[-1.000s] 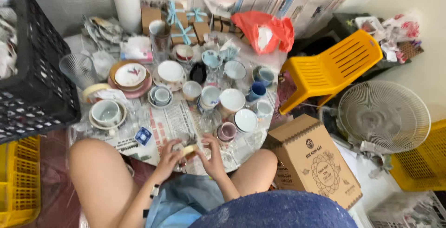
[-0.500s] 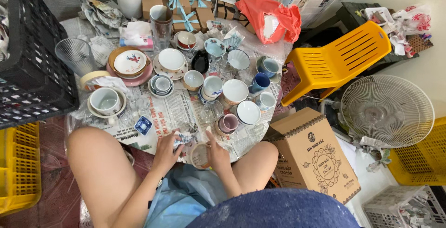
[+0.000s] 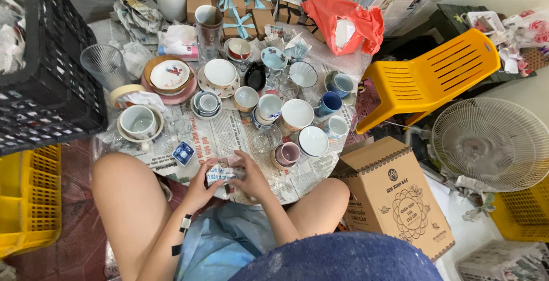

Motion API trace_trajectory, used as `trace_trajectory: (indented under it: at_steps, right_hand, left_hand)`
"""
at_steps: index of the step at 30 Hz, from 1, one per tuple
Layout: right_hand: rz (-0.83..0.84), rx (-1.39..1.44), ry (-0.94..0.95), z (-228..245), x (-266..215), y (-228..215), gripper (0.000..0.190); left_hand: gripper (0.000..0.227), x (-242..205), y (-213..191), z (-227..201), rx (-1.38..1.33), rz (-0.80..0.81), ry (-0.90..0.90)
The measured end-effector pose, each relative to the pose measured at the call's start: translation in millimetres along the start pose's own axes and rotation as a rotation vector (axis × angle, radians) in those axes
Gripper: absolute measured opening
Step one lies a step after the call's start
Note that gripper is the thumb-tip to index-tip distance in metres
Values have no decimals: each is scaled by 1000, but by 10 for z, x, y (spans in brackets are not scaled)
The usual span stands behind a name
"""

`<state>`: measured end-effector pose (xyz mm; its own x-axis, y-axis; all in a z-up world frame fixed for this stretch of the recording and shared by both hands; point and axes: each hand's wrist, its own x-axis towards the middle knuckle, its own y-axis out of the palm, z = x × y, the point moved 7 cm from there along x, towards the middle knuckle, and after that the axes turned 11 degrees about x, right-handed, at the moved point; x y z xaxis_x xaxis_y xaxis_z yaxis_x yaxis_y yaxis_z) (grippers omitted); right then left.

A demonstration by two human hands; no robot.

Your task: The person sits on the floor and wraps small ceramic items, including cups and bowls, using newspaper and tape. They fold the paper around each item and secure it with tape, placing the wrapped items on the table.

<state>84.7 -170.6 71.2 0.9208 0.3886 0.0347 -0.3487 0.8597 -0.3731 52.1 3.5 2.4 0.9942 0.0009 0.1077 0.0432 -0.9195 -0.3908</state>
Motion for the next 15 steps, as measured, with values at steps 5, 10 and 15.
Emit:
trace_trajectory:
  at_steps: [5,10,15]
  right_hand:
    - [-87,125,103,-297,56,-35,78]
    - [-255,101,-6,-356,64,40,65]
    - [-343,179,79,-398,-24,135,61]
  left_hand:
    - [52,-29,65,157,-32,-47,-135]
    - [55,-24,-35,-17,108,-328,-133]
    - [31,-144,-58,-440,730,-351,120]
